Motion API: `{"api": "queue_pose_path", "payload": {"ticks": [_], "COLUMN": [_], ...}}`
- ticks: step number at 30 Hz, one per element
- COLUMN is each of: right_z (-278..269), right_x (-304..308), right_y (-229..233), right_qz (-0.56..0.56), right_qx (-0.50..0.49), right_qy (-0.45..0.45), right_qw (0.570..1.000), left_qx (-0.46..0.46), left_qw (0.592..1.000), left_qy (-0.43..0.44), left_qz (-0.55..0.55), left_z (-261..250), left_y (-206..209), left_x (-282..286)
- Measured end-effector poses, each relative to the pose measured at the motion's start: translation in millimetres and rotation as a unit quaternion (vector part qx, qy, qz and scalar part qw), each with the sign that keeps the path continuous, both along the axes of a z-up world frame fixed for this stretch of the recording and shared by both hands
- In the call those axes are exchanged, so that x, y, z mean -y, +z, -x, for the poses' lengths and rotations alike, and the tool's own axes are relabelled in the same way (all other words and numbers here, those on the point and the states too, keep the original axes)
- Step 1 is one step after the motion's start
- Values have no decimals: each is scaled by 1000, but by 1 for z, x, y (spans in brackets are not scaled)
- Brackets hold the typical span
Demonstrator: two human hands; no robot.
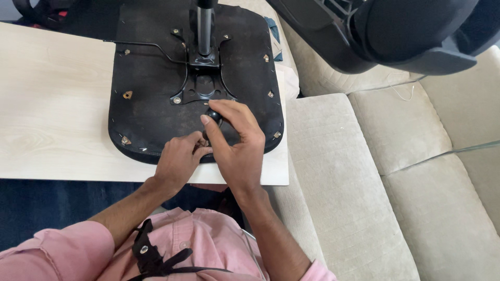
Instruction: The person uses a screwdriver to tighten screws into the underside of an overturned chair base. They rotate the tool and reposition their hands to secure multiple fasteners on the black metal base.
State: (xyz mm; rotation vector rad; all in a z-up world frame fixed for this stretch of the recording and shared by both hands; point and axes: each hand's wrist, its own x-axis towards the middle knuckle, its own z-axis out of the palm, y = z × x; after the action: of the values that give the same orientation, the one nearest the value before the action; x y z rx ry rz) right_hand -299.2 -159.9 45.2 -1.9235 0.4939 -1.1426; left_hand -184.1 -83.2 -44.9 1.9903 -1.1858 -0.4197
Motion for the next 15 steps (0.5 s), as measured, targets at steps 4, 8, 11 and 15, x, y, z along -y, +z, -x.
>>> {"api": "queue_pose_path", "payload": {"ticks": [4, 8, 11, 15], "right_z": [-2, -2, 0, -1], "right_x": [1, 1, 0, -3], "right_y": [1, 0, -1, -1], "right_qz": [-1, -43, -103, 35], "right_qx": [-16, -41, -12, -21], "right_qy": [-18, -30, 14, -16], "right_qw": [1000, 998, 995, 999], "left_qx": [-5, -19, -9, -8], "left_qw": [999, 998, 999, 999], "left_qy": [-7, -16, -38, -48], "left_qz": [-40, -52, -18, 19], "left_z": [-1, -2, -4, -6], "left_y": [4, -1, -9, -12], "left_x": [1, 2, 2, 2]}}
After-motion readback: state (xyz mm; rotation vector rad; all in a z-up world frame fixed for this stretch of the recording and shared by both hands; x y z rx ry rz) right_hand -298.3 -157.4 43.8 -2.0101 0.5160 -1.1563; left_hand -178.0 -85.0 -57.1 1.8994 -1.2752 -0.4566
